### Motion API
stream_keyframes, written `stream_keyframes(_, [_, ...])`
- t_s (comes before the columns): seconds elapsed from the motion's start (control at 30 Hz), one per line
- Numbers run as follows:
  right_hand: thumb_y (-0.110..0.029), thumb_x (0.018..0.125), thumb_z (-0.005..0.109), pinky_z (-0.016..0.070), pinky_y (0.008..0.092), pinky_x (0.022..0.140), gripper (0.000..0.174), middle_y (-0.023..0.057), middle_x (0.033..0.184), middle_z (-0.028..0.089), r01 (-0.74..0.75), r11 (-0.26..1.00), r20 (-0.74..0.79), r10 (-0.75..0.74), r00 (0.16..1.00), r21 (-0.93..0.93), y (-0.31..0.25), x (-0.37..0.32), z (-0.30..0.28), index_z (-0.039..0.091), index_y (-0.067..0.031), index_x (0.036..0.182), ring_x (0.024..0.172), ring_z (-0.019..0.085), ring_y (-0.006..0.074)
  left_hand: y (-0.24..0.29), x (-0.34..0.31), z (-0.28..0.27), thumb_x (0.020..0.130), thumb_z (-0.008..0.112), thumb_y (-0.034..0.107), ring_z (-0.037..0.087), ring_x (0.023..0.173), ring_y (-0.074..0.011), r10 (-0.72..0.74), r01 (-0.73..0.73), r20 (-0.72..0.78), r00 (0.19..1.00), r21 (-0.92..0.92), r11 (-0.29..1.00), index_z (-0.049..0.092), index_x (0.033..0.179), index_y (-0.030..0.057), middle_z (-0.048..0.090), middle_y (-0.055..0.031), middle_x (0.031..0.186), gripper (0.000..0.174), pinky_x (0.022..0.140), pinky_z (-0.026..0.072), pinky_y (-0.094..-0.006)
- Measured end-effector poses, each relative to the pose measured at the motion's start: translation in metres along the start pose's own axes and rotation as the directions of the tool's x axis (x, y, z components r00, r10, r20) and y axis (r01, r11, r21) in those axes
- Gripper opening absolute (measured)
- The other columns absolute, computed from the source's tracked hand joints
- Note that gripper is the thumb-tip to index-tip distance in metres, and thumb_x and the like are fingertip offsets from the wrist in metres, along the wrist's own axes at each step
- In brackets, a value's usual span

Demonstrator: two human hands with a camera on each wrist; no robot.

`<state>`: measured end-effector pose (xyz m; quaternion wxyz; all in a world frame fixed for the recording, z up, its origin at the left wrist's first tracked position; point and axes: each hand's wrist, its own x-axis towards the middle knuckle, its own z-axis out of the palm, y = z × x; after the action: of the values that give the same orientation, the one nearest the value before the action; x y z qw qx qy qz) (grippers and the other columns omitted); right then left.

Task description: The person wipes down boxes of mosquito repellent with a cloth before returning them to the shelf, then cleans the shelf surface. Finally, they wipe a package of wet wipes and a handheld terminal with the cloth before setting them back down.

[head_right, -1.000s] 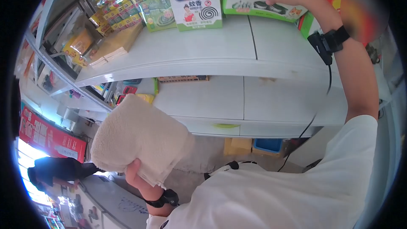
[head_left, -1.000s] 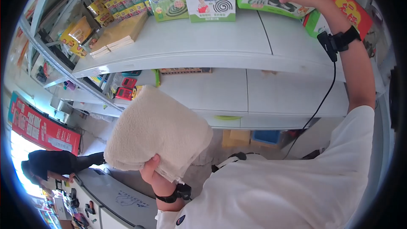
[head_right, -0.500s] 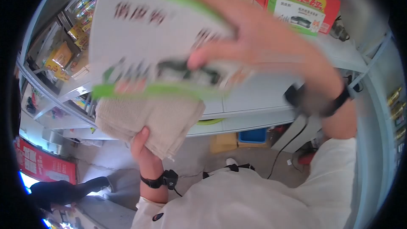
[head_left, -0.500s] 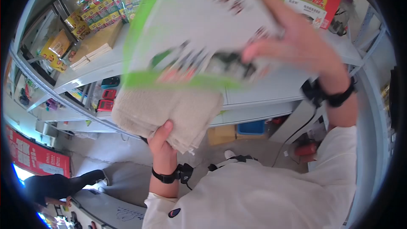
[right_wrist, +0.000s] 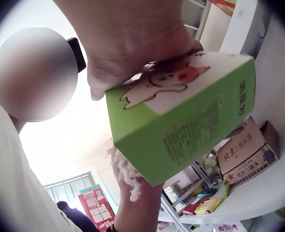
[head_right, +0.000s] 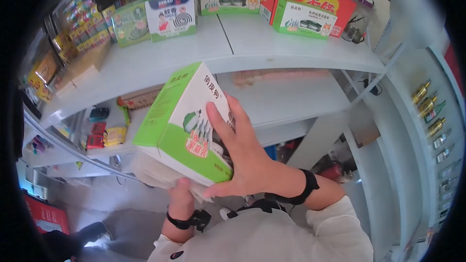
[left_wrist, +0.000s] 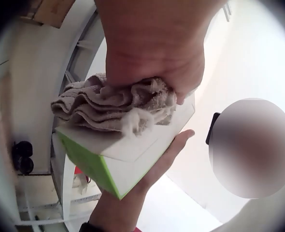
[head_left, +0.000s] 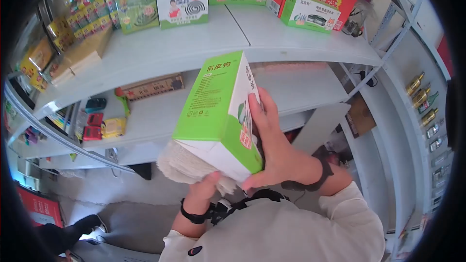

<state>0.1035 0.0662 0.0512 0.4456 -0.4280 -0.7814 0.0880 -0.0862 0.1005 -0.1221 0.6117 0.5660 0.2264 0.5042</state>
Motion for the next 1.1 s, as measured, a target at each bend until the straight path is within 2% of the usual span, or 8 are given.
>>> stream_keyframes(0.13, [-0.043,0.06,0.083,0.0249,0.0553,0.109,0.121,0.033,0.149,0.005,0.102,0.991,0.004,-0.103,0.995,0.091,0.004,-0.025,0.034,0.014,-0.0095,0.153,0.135,0.019,0.0532,0.016,0.013,0.005,0.077,0.08,0.031,0.054,0.12,-0.0272,-0.024,0.005,-0.105,0.994,-0.182,0.983,0.033,0.143,0.0021,0.051,-0.0116,0.135,0.086,0.106,0.0393,-0.0415])
stream_keyframes(0.27, [-0.044,0.059,0.082,0.0283,0.0547,0.106,0.106,0.0342,0.146,0.014,0.242,0.967,-0.211,-0.22,0.953,0.085,0.004,-0.028,0.033,0.035,-0.0089,0.147,0.133,0.025,0.0492,0.033,0.019,0.021,0.077,0.079,0.031,0.054,0.12,-0.0273,-0.022,-0.033,-0.186,0.982,-0.29,0.956,0.034,0.143,0.0018,0.051,-0.0118,0.135,0.085,0.105,0.0397,-0.0413])
stream_keyframes(0.3, [-0.043,0.057,0.081,0.0313,0.0525,0.103,0.096,0.0323,0.145,0.021,0.268,0.955,-0.256,-0.231,0.939,0.123,0.001,-0.027,0.031,0.047,-0.0128,0.141,0.129,0.031,0.046,0.041,0.014,0.024,0.077,0.078,0.031,0.054,0.12,-0.0273,-0.033,-0.034,-0.213,0.976,-0.302,0.953,0.034,0.143,0.0017,0.05,-0.0119,0.135,0.084,0.105,0.0398,-0.0412])
stream_keyframes(0.4, [-0.042,0.055,0.08,0.0323,0.0526,0.1,0.092,0.0306,0.146,0.023,0.287,0.956,-0.147,-0.275,0.95,0.064,-0.007,-0.027,0.016,0.051,-0.0174,0.138,0.126,0.034,0.0452,0.059,0.006,0.039,0.078,0.077,0.03,0.054,0.12,-0.0274,-0.025,-0.072,-0.289,0.957,-0.321,0.944,0.034,0.143,0.0016,0.05,-0.0121,0.136,0.083,0.105,0.04,-0.0411])
stream_keyframes(0.6, [-0.044,0.052,0.081,0.0313,0.0553,0.1,0.09,0.029,0.147,0.022,0.32,0.934,-0.207,-0.285,0.936,0.16,0.027,-0.056,-0.014,0.052,-0.0263,0.136,0.128,0.032,0.0462,0.07,0.012,0.084,0.079,0.076,0.03,0.054,0.12,-0.0275,0.016,-0.136,-0.362,0.932,-0.309,0.941,0.035,0.142,0.0012,0.05,-0.0125,0.136,0.081,0.104,0.0405,-0.0408])
stream_keyframes(0.77, [-0.048,0.054,0.082,0.0313,0.0559,0.1,0.086,0.0287,0.147,0.021,0.241,0.952,-0.32,-0.172,0.932,0.191,0.058,-0.099,-0.073,0.055,-0.0257,0.133,0.129,0.031,0.0474,0.049,0.029,0.157,0.08,0.074,0.03,0.054,0.12,-0.0277,-0.022,-0.07,-0.27,0.963,-0.327,0.942,0.035,0.142,0.0009,0.05,-0.0128,0.136,0.079,0.104,0.041,-0.0405])
stream_keyframes(0.97, [-0.047,0.053,0.082,0.0318,0.0552,0.102,0.076,0.0299,0.145,0.024,0.313,0.944,-0.356,-0.329,0.875,-0.104,0.089,-0.142,-0.155,0.063,-0.0239,0.123,0.129,0.032,0.0477,0.013,0.038,0.245,0.081,0.073,0.029,0.054,0.119,-0.0278,-0.1,0.078,-0.055,0.993,-0.315,0.946,0.036,0.141,0.0005,0.05,-0.0132,0.137,0.076,0.103,0.0415,-0.0402])
stream_keyframes(1.1, [-0.048,0.058,0.081,0.0264,0.0587,0.105,0.086,0.0296,0.149,0.017,0.261,0.964,-0.487,-0.199,0.851,0.061,0.125,-0.183,-0.179,0.051,-0.0262,0.135,0.133,0.026,0.0497,0.002,0.045,0.289,0.081,0.071,0.029,0.054,0.119,-0.0279,-0.125,0.14,0.073,0.989,-0.257,0.956,0.037,0.141,0.0003,0.05,-0.0135,0.137,0.075,0.103,0.0418,-0.04])
